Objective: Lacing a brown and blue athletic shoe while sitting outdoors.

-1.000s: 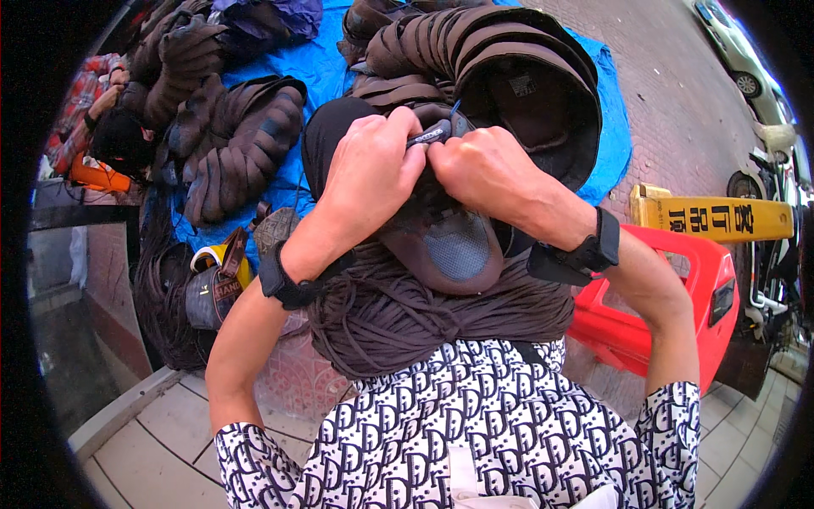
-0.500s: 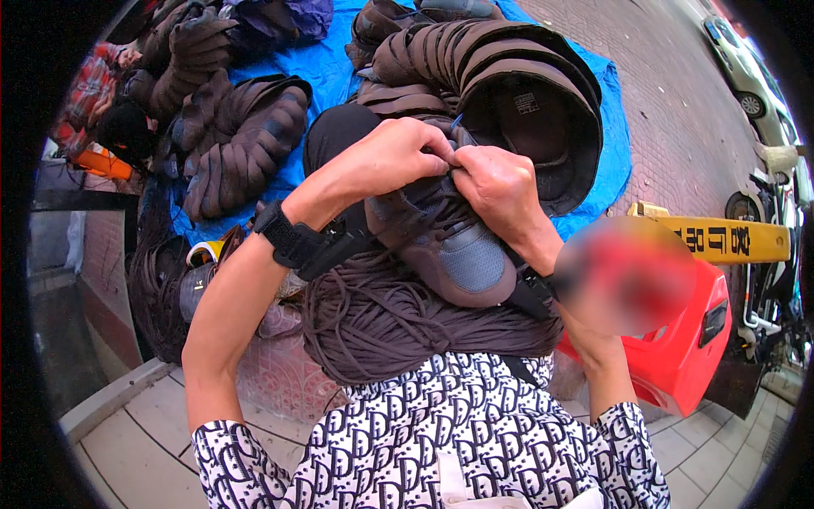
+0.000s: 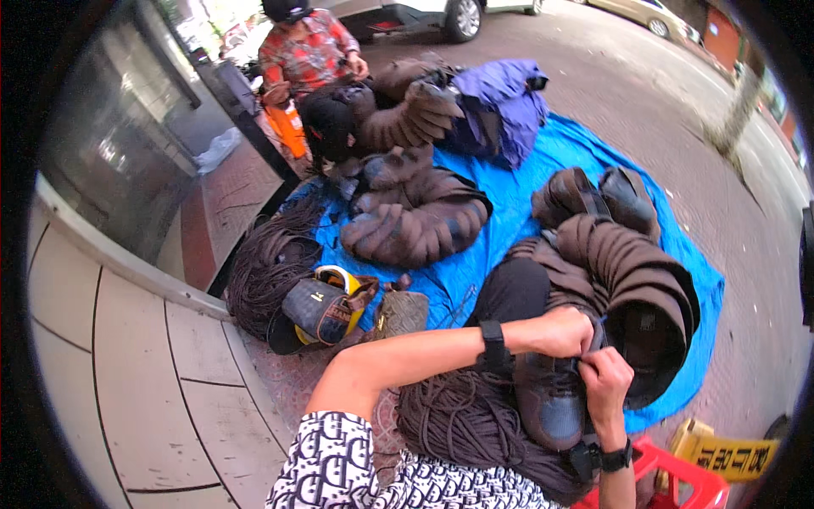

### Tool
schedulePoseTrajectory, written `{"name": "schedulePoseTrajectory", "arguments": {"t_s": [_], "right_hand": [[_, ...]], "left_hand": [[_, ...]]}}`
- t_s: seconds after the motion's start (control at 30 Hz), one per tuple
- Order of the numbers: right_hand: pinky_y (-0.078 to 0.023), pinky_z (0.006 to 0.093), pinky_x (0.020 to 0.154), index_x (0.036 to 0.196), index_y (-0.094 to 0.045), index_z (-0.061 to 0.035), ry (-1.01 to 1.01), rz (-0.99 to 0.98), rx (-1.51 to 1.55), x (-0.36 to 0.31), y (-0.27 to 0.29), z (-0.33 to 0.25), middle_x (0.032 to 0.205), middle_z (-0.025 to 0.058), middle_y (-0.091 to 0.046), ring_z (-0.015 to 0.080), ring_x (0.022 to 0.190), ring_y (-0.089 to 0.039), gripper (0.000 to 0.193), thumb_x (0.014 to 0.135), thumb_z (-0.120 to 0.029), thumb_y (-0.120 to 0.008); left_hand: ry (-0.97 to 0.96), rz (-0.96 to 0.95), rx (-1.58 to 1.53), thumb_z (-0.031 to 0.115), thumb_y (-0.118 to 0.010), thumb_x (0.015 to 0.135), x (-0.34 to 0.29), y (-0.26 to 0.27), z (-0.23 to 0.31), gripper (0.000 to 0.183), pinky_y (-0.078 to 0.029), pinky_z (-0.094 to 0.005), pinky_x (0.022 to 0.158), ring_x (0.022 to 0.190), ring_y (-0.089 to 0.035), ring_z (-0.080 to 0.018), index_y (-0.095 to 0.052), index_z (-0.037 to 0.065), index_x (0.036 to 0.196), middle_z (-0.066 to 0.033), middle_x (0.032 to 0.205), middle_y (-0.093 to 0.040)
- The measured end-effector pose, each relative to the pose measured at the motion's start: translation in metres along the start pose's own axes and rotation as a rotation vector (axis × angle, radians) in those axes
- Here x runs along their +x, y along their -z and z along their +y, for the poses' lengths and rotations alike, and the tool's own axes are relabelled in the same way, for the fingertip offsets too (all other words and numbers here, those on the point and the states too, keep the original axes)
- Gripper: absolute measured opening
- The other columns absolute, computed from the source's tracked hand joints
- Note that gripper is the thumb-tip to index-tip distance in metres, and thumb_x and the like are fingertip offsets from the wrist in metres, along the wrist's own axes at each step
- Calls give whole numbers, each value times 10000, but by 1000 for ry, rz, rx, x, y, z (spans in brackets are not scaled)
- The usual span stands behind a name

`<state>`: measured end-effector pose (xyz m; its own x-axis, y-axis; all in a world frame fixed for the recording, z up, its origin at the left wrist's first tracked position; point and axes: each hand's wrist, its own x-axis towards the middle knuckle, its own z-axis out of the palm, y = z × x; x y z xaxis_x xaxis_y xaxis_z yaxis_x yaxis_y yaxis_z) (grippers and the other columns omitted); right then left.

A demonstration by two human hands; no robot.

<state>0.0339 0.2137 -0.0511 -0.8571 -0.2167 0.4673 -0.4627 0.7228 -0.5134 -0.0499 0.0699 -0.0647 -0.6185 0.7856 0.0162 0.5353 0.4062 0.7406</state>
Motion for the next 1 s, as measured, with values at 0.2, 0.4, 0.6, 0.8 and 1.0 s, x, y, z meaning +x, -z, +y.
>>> {"name": "schedulePoseTrajectory", "arguments": {"t_s": [0.2,0.4,0.6,0.8,1.0], "right_hand": [[-404,369,501,612,-490,-29,148,17,-113,5,-12,4,592,108,-459,275,566,-501,132,603,3,-618],[-429,349,530,646,-536,-11,122,-36,-78,6,-6,2,622,125,-507,285,584,-532,123,570,27,-626],[-439,350,553,654,-545,-6,176,-76,-109,6,-1,-2,631,119,-507,276,605,-534,109,583,24,-621],[-431,369,532,632,-505,-16,257,-144,-176,25,-4,3,630,106,-491,271,599,-519,92,584,30,-569],[-436,375,535,674,-505,-23,273,-117,-188,23,1,5,636,114,-497,277,601,-524,125,582,35,-565]], "left_hand": [[-23,6,195,114,-600,618,3,0,2,109,-454,-395,560,626,-593,-338,-641,22,660,-198,659,-594],[-25,-63,55,101,-591,596,7,8,-3,106,-449,-388,557,621,-596,-317,-650,33,653,-170,645,-606],[-11,-34,73,81,-571,590,7,8,1,121,-453,-384,561,634,-601,-310,-647,23,664,-172,663,-611],[-47,154,-115,55,-563,610,2,3,-11,173,-463,-379,597,674,-613,-306,-650,21,755,-177,721,-622],[-34,146,-183,36,-566,634,3,8,-6,206,-460,-369,666,778,-610,-293,-628,34,830,-147,790,-632]]}}
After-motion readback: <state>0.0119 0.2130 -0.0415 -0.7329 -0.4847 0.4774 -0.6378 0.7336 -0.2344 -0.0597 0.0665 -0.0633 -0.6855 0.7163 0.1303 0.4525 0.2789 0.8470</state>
